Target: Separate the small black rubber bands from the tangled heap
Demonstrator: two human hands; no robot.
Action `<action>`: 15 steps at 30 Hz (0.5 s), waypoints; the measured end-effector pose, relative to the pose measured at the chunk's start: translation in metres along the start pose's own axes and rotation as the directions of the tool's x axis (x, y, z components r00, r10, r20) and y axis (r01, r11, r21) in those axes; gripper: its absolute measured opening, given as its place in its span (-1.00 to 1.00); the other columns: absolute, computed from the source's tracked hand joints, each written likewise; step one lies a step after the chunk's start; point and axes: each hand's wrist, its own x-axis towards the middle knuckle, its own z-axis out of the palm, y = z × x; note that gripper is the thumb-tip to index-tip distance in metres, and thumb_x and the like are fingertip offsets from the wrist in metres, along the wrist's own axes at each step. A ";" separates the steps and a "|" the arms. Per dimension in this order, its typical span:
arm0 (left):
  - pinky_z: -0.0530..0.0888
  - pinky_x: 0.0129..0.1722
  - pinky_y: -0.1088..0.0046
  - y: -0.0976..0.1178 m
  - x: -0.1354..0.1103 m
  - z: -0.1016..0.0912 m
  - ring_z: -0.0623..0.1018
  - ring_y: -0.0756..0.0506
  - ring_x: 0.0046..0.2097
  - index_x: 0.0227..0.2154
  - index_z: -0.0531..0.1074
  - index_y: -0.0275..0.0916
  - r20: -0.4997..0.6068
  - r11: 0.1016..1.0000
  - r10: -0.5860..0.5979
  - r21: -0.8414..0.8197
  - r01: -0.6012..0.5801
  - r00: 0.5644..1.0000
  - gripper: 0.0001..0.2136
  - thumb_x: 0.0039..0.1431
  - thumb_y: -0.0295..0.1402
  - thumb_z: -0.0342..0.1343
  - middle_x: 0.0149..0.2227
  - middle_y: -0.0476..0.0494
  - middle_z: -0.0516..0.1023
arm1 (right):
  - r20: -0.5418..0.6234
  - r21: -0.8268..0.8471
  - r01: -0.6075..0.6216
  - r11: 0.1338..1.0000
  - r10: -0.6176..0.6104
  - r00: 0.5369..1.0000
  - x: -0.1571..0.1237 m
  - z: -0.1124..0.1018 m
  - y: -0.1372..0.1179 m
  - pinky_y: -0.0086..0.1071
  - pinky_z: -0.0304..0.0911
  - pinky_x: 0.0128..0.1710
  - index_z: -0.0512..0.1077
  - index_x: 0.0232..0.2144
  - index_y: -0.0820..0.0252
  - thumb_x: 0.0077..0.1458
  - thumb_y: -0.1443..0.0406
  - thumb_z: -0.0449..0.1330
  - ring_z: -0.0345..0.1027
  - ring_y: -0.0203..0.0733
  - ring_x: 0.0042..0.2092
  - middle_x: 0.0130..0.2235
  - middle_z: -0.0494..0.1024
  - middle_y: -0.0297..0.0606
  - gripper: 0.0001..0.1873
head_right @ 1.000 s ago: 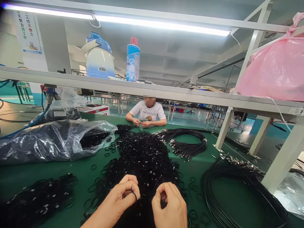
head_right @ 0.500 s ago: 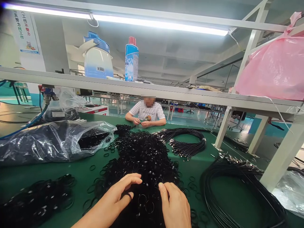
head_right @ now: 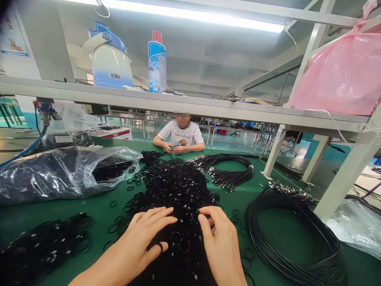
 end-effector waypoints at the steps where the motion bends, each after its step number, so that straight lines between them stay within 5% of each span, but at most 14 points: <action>1: 0.18 0.12 0.10 0.002 0.000 -0.002 0.19 -0.17 0.19 -0.01 0.30 0.13 0.003 1.000 0.006 -0.019 -0.006 1.000 -0.50 0.02 -0.56 -0.03 0.20 0.11 0.23 | 0.012 -0.005 0.003 1.000 -0.002 1.000 0.000 -0.001 -0.001 -0.36 0.23 -0.33 0.40 -0.26 0.05 0.16 0.14 0.01 0.34 -0.22 -0.34 -0.27 0.49 -0.36 -0.78; 5: 0.27 -0.06 0.33 0.007 0.004 -0.006 0.39 -0.06 -0.08 -0.53 0.40 -0.16 -0.055 0.977 0.021 -0.212 -0.032 0.998 -0.65 -0.09 -0.70 -0.21 -0.23 0.04 0.51 | 0.024 -0.022 0.008 1.000 -0.008 1.000 0.004 -0.013 0.002 -0.35 0.23 -0.27 0.41 -0.26 0.03 0.15 0.26 0.00 0.37 -0.23 -0.30 -0.28 0.51 -0.39 -0.81; 8: 0.28 -0.23 0.39 0.010 0.006 -0.008 0.38 -0.04 -0.32 -0.75 0.18 -0.24 -0.048 0.963 -0.038 -0.268 0.024 0.998 -0.73 -0.10 -0.67 -0.23 -0.56 0.02 0.36 | -0.033 -0.043 0.002 0.999 -0.003 0.999 0.007 -0.028 0.001 -0.38 0.23 -0.25 0.42 -0.27 0.02 0.14 0.29 0.00 0.38 -0.24 -0.26 -0.27 0.52 -0.42 -0.80; 12: 0.25 -0.13 0.32 0.014 0.004 -0.011 0.36 -0.08 -0.19 -0.57 0.33 -0.18 0.078 0.972 -0.045 -0.228 0.062 0.996 -0.75 0.11 -0.51 -0.17 -0.34 0.02 0.41 | 0.085 -0.080 0.073 0.994 -0.066 0.994 0.001 -0.033 -0.017 -0.44 0.23 -0.34 0.44 -0.31 0.00 0.13 0.30 0.04 0.38 -0.28 -0.34 -0.31 0.55 -0.47 -0.82; 15: 0.16 0.03 0.23 0.012 0.004 -0.009 0.26 -0.17 0.03 -0.37 0.43 -0.07 0.051 0.978 -0.060 -0.196 0.069 0.997 -0.90 0.10 -0.35 0.02 -0.04 0.02 0.36 | 0.382 -0.107 0.320 0.941 -0.258 0.887 -0.020 -0.009 -0.029 -0.47 0.25 -0.31 0.48 -0.35 -0.02 0.00 0.44 0.12 0.43 -0.26 -0.28 -0.33 0.57 -0.49 -0.76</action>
